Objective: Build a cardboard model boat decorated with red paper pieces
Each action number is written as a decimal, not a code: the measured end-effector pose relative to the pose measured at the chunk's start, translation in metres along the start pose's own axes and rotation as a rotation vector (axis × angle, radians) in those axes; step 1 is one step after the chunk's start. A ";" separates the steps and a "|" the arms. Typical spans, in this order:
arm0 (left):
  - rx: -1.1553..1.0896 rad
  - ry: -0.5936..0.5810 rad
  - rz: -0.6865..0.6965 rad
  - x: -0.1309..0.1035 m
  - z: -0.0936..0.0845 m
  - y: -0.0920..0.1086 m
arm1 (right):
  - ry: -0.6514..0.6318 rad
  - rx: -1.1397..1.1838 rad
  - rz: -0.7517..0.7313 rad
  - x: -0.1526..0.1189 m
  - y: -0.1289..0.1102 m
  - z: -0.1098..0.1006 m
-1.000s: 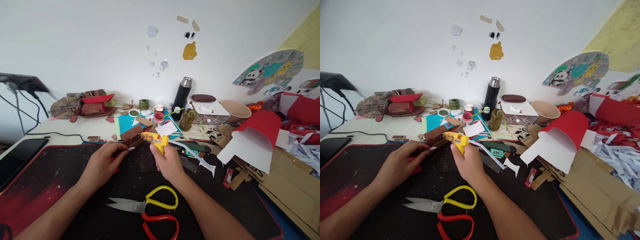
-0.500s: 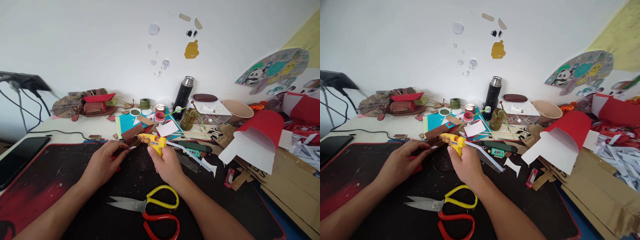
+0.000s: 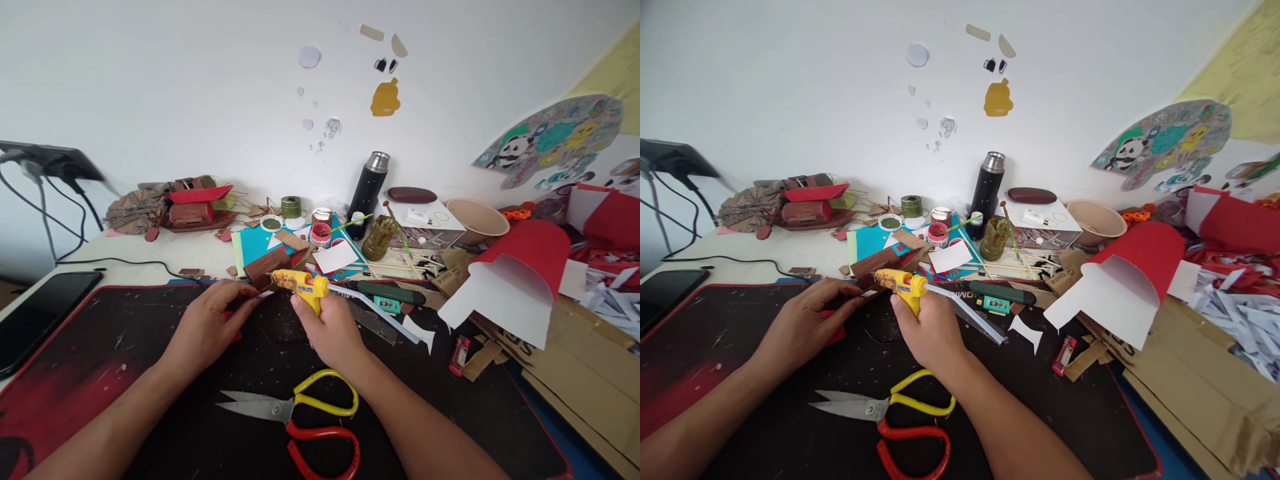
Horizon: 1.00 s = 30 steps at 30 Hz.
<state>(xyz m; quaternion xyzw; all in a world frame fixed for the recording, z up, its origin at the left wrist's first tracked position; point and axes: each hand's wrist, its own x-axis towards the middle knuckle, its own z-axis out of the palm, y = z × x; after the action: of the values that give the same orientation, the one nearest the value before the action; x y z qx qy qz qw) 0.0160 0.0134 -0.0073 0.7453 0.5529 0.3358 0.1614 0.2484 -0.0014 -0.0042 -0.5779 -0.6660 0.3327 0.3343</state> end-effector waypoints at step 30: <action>0.007 0.005 0.010 0.000 0.001 -0.001 | 0.020 -0.019 -0.038 0.001 -0.001 0.000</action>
<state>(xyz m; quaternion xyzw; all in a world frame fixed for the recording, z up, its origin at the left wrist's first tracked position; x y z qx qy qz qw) 0.0155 0.0140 -0.0085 0.7477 0.5509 0.3363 0.1559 0.2475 -0.0008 -0.0037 -0.5716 -0.6767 0.3143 0.3415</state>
